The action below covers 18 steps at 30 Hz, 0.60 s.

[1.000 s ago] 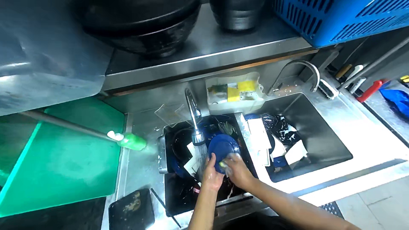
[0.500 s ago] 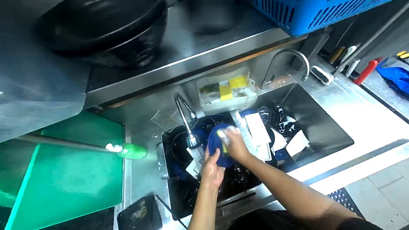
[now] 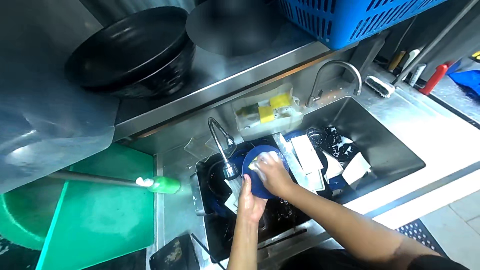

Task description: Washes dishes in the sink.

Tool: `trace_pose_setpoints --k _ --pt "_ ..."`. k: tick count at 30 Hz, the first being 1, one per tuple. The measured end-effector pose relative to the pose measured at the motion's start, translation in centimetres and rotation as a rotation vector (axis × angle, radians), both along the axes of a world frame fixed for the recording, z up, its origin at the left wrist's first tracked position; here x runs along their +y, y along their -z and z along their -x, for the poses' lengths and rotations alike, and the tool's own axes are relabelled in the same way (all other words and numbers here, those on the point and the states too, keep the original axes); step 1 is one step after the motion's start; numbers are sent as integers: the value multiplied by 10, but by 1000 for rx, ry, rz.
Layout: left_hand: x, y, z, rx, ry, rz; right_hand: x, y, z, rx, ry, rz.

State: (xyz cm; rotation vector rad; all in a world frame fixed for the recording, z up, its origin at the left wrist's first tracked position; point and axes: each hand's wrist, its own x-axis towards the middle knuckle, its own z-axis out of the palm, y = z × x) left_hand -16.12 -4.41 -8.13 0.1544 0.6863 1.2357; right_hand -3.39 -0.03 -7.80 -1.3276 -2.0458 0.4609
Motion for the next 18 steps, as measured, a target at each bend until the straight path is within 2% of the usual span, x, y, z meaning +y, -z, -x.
trace_pose_setpoints --k 4,6,8,11,15,18 --pt "6 0 10 0 -57 -16 -33 10 -20 -189 -224 98" --pt "8 3 13 12 -71 -40 -26 17 -40 -231 -190 99" --pt "6 1 10 5 -83 -32 -16 20 -51 -242 -55 38" --pt "11 -11 5 4 -67 -62 -10 13 -50 -225 141 9" --pt "14 -14 -2 31 -67 -78 -36 -8 -22 -85 -61 206" --pt "8 -14 -21 18 -27 -29 -14 -19 -9 -2 -41 63"
